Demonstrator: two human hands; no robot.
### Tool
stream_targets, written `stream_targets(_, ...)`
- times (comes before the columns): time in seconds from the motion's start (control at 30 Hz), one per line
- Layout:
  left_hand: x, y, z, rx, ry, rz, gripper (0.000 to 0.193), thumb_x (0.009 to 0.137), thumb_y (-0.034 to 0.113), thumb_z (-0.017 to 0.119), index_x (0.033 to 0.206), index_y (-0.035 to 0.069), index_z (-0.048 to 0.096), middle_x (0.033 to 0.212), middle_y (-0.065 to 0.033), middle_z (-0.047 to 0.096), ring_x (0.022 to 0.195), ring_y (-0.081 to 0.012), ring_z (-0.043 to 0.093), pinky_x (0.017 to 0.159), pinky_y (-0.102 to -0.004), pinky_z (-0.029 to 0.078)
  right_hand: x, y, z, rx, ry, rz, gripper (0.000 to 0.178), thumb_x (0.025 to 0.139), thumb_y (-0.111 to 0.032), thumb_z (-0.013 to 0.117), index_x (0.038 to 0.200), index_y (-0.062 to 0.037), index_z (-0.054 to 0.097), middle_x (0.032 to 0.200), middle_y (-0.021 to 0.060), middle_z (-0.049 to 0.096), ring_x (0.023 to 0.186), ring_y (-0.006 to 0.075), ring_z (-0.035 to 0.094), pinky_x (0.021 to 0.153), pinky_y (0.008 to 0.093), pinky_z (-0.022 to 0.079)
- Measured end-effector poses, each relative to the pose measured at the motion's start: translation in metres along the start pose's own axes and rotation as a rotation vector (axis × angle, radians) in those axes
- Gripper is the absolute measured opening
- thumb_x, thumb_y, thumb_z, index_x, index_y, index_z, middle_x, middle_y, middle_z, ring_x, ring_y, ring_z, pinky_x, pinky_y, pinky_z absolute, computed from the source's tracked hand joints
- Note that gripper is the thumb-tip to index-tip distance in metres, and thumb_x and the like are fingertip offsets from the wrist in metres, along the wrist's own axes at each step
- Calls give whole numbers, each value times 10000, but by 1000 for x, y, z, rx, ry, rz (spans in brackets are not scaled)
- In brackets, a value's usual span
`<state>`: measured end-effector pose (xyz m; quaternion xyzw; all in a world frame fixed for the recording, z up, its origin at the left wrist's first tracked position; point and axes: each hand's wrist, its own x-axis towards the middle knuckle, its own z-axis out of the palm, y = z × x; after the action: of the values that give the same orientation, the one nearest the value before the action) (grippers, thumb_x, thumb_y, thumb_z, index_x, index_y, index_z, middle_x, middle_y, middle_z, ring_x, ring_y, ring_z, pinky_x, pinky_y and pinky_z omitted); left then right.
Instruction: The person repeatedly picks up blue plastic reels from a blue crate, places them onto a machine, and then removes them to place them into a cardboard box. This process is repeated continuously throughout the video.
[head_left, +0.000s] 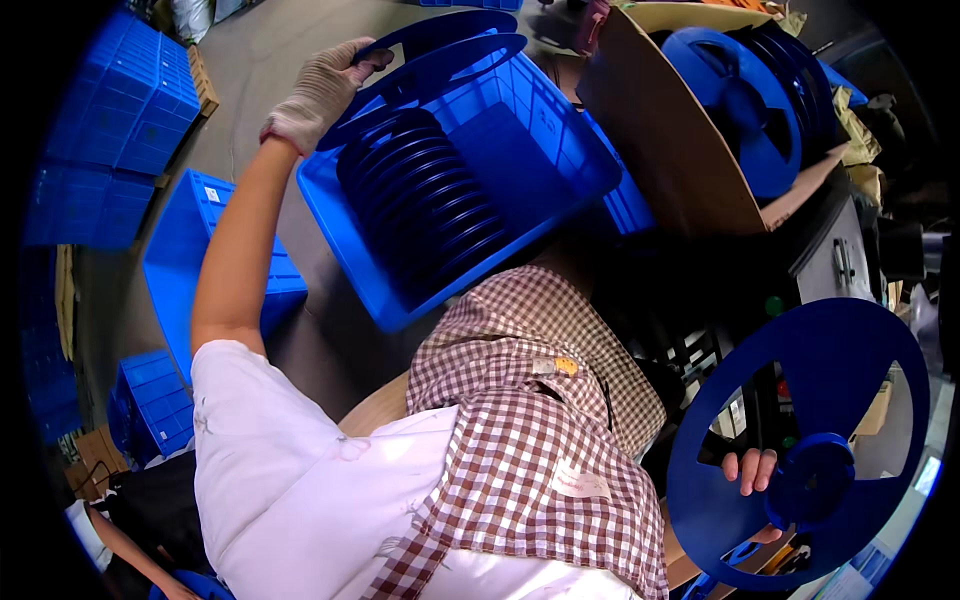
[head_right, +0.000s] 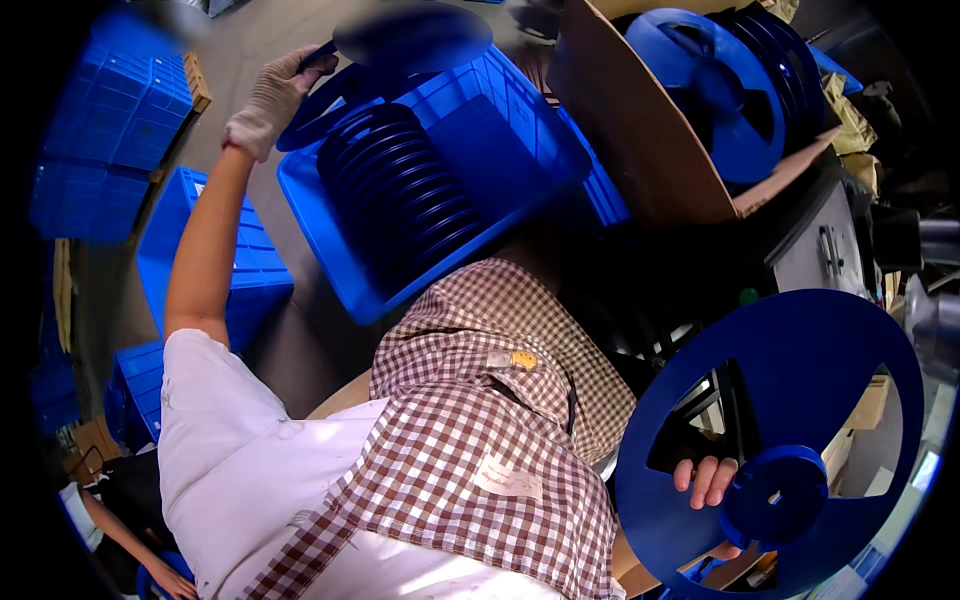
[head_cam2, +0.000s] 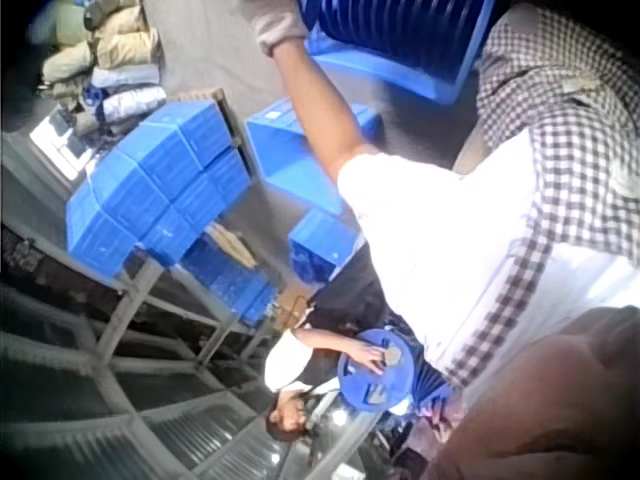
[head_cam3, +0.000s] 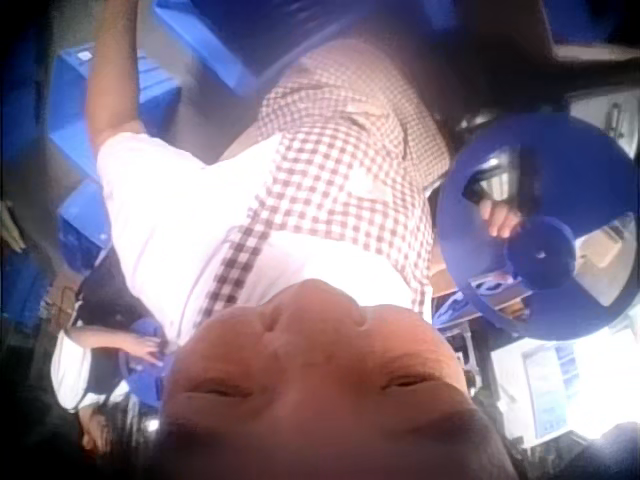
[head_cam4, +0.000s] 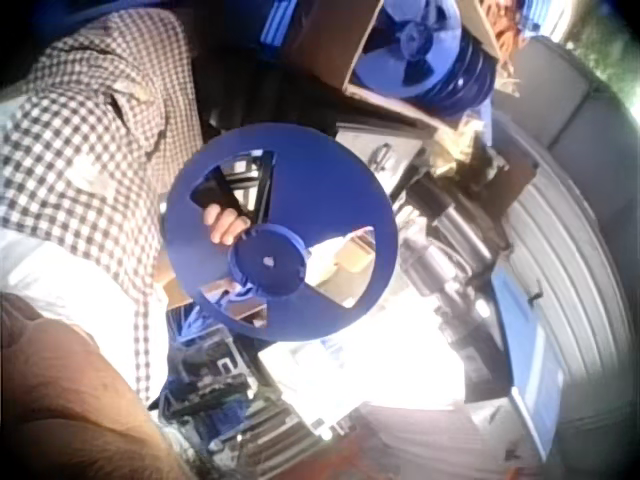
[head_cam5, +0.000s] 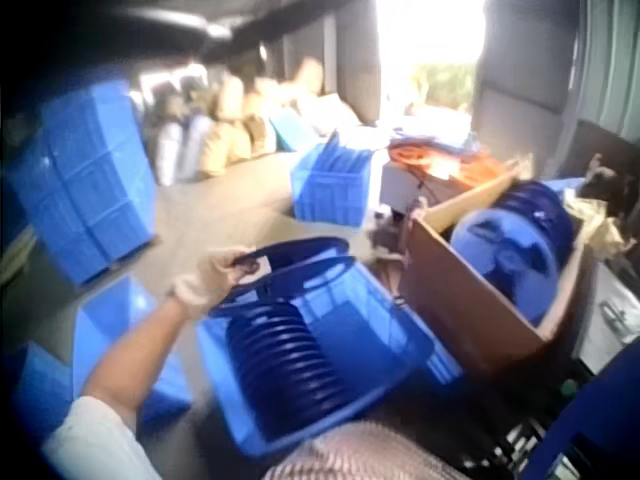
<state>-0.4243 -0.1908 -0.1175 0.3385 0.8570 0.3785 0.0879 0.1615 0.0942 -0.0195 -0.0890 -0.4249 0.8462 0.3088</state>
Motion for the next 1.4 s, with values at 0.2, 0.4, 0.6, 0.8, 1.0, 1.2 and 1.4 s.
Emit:
stream_targets(0.2,16,-59,6,80,80,-47,221,952,104,612,1155,40,673,1012,-83,729,901,-172,659,859,-285,510,-3,3,7,4,-11,-33,878,793,-482,785,1480,-142,357,917,76,463,801,163,508,686,354,399)
stream_targets(0.4,34,-99,13,250,-27,-146,257,943,286,650,1156,147,691,1034,-129,712,927,-292,659,843,-360,498,-13,5,14,15,49,-64,849,812,-482,768,1469,-122,367,918,74,463,814,169,505,704,359,407)
stream_targets(0.6,30,-155,23,418,5,-60,251,942,254,614,1172,162,660,1099,-186,674,1052,-370,630,877,-436,498,-17,10,29,30,33,-88,788,803,-514,751,1352,-63,411,966,82,460,874,177,494,769,361,403)
stream_targets(0.8,54,25,51,-59,65,208,277,906,39,633,1178,96,628,1059,-145,672,971,-251,662,866,-333,523,-14,12,46,37,242,-76,859,788,-667,661,1317,-30,432,989,106,486,870,194,502,761,374,411)
stream_targets(1.0,89,309,98,-79,-328,503,360,945,102,623,1294,45,553,1094,-120,662,1033,-218,650,923,-295,514,-31,7,37,190,196,-242,1043,763,-780,569,1400,9,325,1008,149,482,917,218,506,766,398,421)
stream_targets(1.2,153,382,215,925,-367,766,911,741,227,830,1499,162,328,1522,-124,370,1431,-307,322,1153,-516,280,-67,-10,24,62,197,-336,991,806,-719,557,1428,5,290,1056,185,494,943,238,528,784,413,442)
stream_targets(1.4,185,388,271,1229,-486,1000,1042,580,98,875,1477,159,346,1273,-115,599,1268,-298,524,1139,-466,286,-94,-19,24,64,327,-434,949,821,-692,549,1418,7,315,1079,194,506,955,244,543,804,412,456)
